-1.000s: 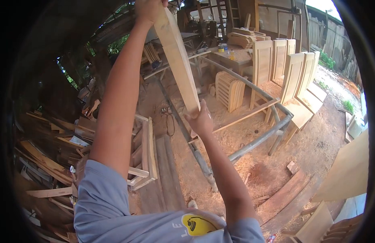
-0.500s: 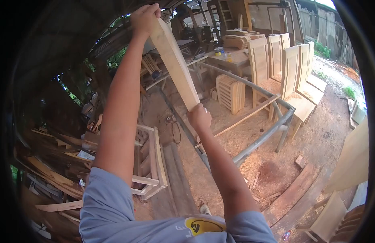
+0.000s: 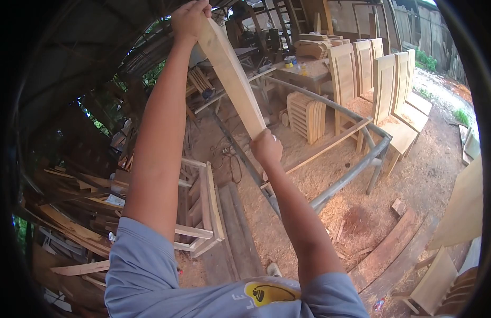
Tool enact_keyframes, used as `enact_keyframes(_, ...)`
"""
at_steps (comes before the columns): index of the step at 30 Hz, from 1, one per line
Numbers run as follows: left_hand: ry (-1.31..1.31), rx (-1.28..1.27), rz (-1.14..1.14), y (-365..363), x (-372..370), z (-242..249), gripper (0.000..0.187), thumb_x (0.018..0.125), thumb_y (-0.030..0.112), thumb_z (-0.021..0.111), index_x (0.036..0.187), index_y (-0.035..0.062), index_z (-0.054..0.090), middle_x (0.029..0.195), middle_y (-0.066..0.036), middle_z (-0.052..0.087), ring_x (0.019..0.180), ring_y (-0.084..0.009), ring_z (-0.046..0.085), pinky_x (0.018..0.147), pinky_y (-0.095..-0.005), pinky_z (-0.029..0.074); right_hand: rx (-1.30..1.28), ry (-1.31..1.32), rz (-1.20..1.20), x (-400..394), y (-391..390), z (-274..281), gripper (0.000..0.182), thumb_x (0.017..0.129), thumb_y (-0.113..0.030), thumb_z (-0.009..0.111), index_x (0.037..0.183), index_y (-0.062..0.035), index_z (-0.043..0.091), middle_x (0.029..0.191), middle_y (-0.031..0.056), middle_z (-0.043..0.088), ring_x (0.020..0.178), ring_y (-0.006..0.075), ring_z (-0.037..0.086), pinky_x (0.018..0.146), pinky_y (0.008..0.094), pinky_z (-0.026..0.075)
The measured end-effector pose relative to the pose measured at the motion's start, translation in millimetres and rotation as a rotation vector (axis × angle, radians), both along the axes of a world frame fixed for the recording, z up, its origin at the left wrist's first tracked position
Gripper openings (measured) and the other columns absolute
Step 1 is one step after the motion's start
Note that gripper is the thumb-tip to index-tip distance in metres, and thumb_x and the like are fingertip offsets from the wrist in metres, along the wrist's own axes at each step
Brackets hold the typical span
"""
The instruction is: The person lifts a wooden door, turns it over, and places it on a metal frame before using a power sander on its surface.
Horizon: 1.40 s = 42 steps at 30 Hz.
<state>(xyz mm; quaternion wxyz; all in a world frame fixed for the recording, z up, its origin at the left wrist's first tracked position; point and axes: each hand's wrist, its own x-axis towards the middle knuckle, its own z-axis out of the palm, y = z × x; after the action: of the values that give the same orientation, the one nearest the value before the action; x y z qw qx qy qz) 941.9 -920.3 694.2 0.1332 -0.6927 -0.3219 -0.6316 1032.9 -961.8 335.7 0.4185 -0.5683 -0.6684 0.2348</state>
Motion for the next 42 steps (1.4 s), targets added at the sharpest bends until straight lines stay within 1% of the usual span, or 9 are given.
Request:
enact_keyframes(4, -0.002, -0.018, -0.026, 8.7, -1.2, 1.7, 0.03, 0.086, 0.022, 0.06, 0.063, 0.0032, 0.062, 0.057, -0.004, 0.057, 0.053, -0.0159, 0.053, 0.053, -0.0313, 0.042, -0.031, 0.02, 0.0, 3.6, -3.9, 4.8, 0.042, 0.077, -0.036, 0.071, 0.098, -0.0005, 0.063, 0.096, 0.0222, 0.069, 0.096, 0.0382, 0.066, 0.085, 0.0452, 0.052)
enact_keyframes(7, -0.044, -0.045, -0.09, 20.0, -6.6, 3.4, 0.029, 0.086, 0.021, 0.06, 0.063, 0.0031, 0.062, 0.058, -0.004, 0.058, 0.053, -0.0146, 0.052, 0.054, -0.0305, 0.041, -0.005, 0.02, -0.004, 5.5, -6.7, 6.9, 0.031, 0.078, -0.026, 0.064, 0.097, -0.0015, 0.061, 0.094, 0.0226, 0.069, 0.092, 0.0409, 0.066, 0.082, 0.048, 0.053)
enact_keyframes(20, -0.021, -0.023, -0.026, 6.5, -1.6, 1.6, 0.027, 0.084, 0.019, 0.06, 0.063, 0.0029, 0.063, 0.057, -0.003, 0.057, 0.054, -0.0133, 0.053, 0.054, -0.0304, 0.041, 0.033, 0.019, 0.009, 3.9, -5.6, 2.8, 0.033, 0.077, -0.027, 0.065, 0.096, -0.0007, 0.061, 0.093, 0.0218, 0.069, 0.091, 0.0401, 0.066, 0.082, 0.0471, 0.053)
enact_keyframes(23, -0.055, -0.059, -0.052, 13.9, -9.2, 4.6, 0.021, 0.085, 0.018, 0.065, 0.073, 0.0017, 0.07, 0.065, -0.002, 0.065, 0.062, -0.0093, 0.059, 0.06, -0.0247, 0.046, 0.032, 0.021, 0.002, 3.8, -3.3, 1.8, 0.034, 0.077, -0.027, 0.065, 0.097, -0.0007, 0.06, 0.093, 0.0217, 0.069, 0.091, 0.0399, 0.066, 0.082, 0.047, 0.053)
enact_keyframes(29, -0.053, -0.046, -0.11, 16.0, -10.4, 3.8, 0.026, 0.084, 0.022, 0.066, 0.067, 0.0026, 0.07, 0.06, 0.0, 0.062, 0.059, -0.0083, 0.056, 0.058, -0.0244, 0.043, 0.035, 0.009, -0.01, 2.9, -1.9, 1.2, 0.035, 0.077, -0.028, 0.066, 0.097, -0.0008, 0.06, 0.092, 0.0211, 0.069, 0.09, 0.039, 0.067, 0.081, 0.0473, 0.053)
enact_keyframes(32, 0.017, -0.081, -0.047, 11.4, -14.1, 5.4, 0.03, 0.086, 0.033, 0.067, 0.081, 0.0043, 0.073, 0.071, -0.001, 0.066, 0.063, -0.0092, 0.057, 0.059, -0.0231, 0.043, 0.05, -0.001, -0.006, 2.3, -1.8, -2.0, 0.034, 0.077, -0.028, 0.067, 0.096, -0.0007, 0.06, 0.091, 0.0209, 0.069, 0.089, 0.0387, 0.067, 0.081, 0.0474, 0.053)
enact_keyframes(35, -0.021, 0.013, -0.019, -0.5, 2.6, -0.5, 0.026, 0.084, 0.018, 0.06, 0.063, 0.0028, 0.063, 0.057, -0.003, 0.058, 0.054, -0.0132, 0.053, 0.053, -0.0305, 0.041, 0.054, -0.001, 0.008, 2.9, -2.8, -0.2, 0.034, 0.076, -0.028, 0.068, 0.095, -0.0003, 0.06, 0.09, 0.0211, 0.069, 0.089, 0.0388, 0.067, 0.081, 0.0473, 0.053)
enact_keyframes(40, -0.044, -0.014, -0.085, 8.9, 0.6, -0.1, 0.026, 0.084, 0.018, 0.06, 0.063, 0.0023, 0.063, 0.057, -0.003, 0.058, 0.053, -0.0125, 0.054, 0.053, -0.0297, 0.042, 0.056, 0.011, -0.003, 2.9, -3.0, 0.3, 0.035, 0.075, -0.028, 0.069, 0.095, -0.0003, 0.061, 0.09, 0.0214, 0.069, 0.089, 0.039, 0.067, 0.08, 0.0471, 0.053)
enact_keyframes(42, -0.049, -0.019, -0.124, 16.7, -4.0, 1.6, 0.027, 0.085, 0.018, 0.06, 0.063, 0.002, 0.063, 0.057, -0.003, 0.058, 0.053, -0.0124, 0.054, 0.053, -0.0293, 0.042, 0.028, 0.006, 0.015, 4.7, -3.3, 2.5, 0.039, 0.076, -0.033, 0.071, 0.096, 0.0, 0.062, 0.093, 0.0227, 0.069, 0.093, 0.039, 0.066, 0.083, 0.0466, 0.052)
